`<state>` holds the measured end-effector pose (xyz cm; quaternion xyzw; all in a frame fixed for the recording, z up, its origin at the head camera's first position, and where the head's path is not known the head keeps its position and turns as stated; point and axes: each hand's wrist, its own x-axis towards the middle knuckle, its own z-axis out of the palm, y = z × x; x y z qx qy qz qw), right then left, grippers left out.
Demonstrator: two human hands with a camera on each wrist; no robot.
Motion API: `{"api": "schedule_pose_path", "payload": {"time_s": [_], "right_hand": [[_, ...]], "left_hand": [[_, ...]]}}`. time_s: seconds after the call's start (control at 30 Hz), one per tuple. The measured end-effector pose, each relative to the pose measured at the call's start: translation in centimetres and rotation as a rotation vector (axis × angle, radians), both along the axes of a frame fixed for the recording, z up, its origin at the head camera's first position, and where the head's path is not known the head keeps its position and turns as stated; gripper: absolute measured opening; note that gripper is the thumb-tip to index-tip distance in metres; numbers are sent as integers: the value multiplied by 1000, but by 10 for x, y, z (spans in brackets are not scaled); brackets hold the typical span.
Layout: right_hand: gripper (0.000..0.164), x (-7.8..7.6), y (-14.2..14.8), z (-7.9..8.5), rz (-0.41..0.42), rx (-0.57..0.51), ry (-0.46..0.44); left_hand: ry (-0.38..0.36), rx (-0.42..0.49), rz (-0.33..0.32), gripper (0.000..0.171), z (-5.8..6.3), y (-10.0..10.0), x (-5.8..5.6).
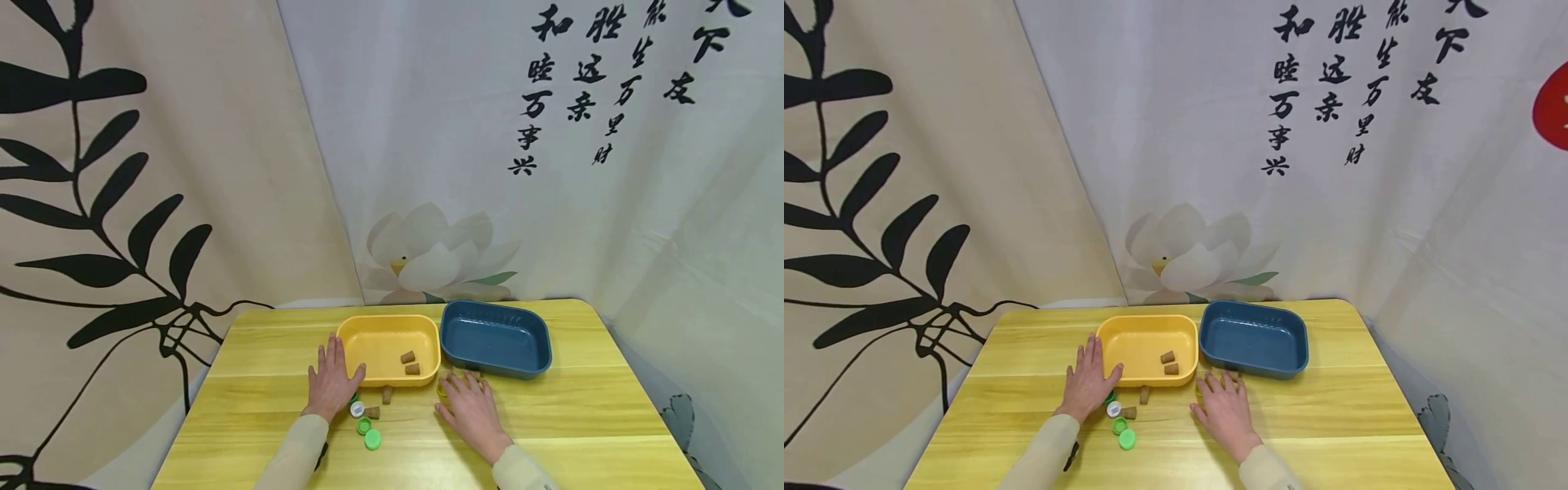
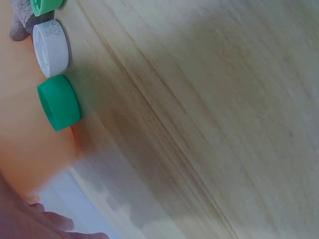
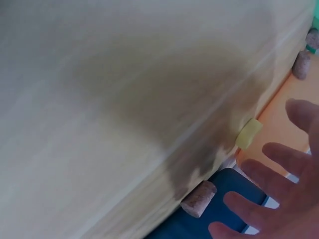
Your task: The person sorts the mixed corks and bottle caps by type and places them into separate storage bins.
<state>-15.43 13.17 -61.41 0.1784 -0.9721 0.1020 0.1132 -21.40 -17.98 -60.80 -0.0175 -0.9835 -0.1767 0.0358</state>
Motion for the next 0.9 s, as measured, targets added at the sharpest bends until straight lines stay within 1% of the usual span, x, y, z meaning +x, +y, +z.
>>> {"api": "schedule_pose_path", "payload": {"time_s": [0.17, 0.33, 0.4, 0.57, 0.67, 0.77, 0.9], "right_hand": [[44, 1, -1, -1, 25, 30, 27], [38, 9, -2, -2, 65, 45, 45], [38, 12, -3, -1, 77, 35, 62], [40, 14, -9, 4, 102, -7, 139], [43, 13, -12, 9, 113, -32, 176], [49, 11, -16, 12, 97, -46, 188], [58, 7, -19, 14, 42, -68, 158]], "left_hand": [[12, -1, -1, 92, 0, 1, 0], [-5, 9, -5, 93, 2, -2, 0], [-13, 18, -9, 95, 3, -4, 0], [13, 61, -10, 95, 5, -9, 2], [69, 69, -9, 92, 6, -12, 5], [151, 66, -14, 88, 8, -15, 11], [248, 78, -44, 82, 10, -18, 24]]}}
